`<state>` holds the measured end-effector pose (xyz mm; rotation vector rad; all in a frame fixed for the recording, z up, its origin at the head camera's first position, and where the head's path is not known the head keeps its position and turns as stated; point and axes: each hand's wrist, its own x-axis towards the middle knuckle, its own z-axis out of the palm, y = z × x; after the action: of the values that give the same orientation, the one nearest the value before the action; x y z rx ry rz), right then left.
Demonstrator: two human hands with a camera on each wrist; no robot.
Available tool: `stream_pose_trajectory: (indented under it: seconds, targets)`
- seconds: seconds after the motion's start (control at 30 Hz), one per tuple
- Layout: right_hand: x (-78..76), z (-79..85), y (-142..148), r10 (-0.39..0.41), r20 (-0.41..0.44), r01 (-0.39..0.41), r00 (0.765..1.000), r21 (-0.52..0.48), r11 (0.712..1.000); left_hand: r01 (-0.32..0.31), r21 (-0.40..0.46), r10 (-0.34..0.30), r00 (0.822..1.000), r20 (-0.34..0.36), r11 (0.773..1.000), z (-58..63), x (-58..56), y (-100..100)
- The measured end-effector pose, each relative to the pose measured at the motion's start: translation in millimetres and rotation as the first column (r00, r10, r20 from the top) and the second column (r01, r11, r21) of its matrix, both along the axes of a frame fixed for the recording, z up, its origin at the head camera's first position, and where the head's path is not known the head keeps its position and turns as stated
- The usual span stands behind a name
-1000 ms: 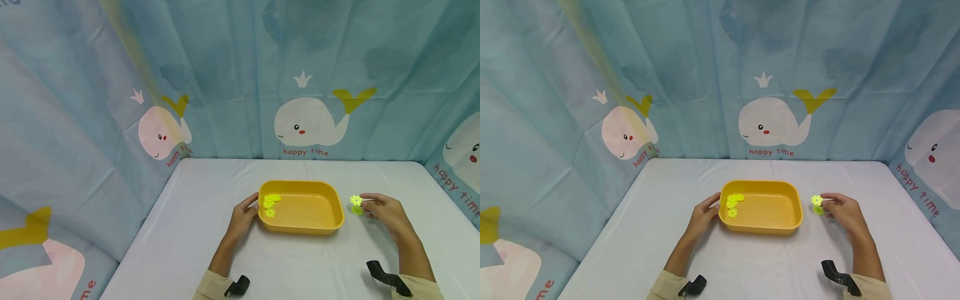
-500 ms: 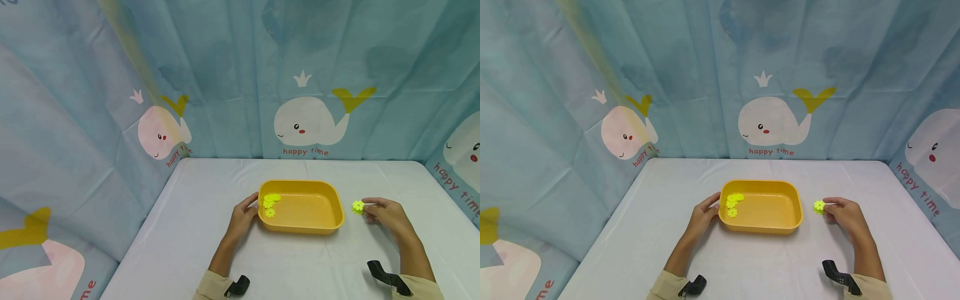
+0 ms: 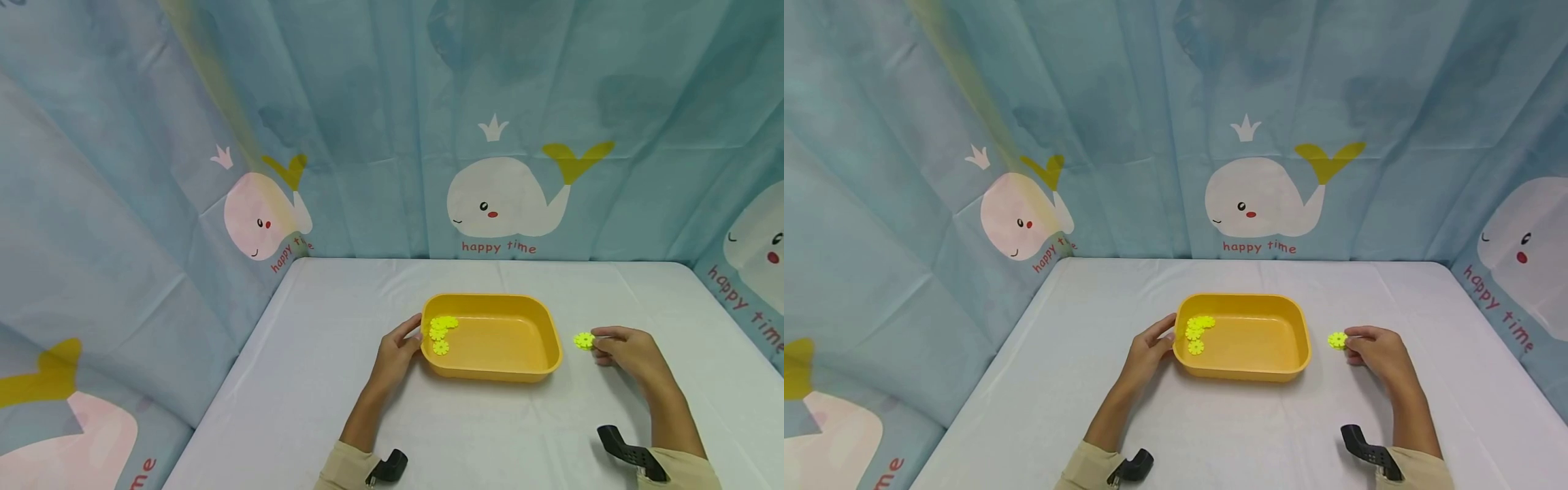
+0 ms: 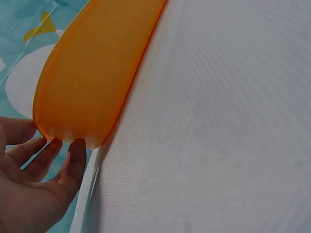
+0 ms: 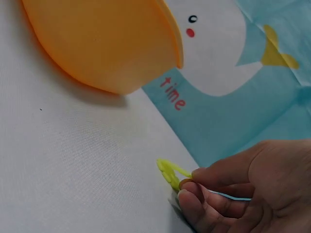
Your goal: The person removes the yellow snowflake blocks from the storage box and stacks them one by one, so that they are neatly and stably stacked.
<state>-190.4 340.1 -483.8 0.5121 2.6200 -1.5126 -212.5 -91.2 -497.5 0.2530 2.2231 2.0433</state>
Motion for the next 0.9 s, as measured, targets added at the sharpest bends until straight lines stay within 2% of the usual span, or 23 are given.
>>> stream_pose_trajectory:
  seconds: [0.47, 0.67, 0.9]
  targets:
    - [2.0, -0.7, 1.0, 0.002, 0.014, -0.002, 1.0, -0.005, 1.0, 0.003, 0.014, -0.002, 1.0, -0.01, 1.0, -0.5, -0.8, 0.2]
    - [1.7, 2.2, 0.9, 0.003, 0.012, -0.003, 1.0, -0.013, 1.0, -0.005, -0.01, 0.005, 1.0, -0.007, 1.0, -0.8, -0.7, -0.3]
    - [4.0, 6.8, 0.2, 0.021, -0.01, -0.021, 1.0, 0.024, 0.999, -0.001, -0.003, 0.001, 1.0, -0.004, 1.0, -2.3, -1.3, -0.4]
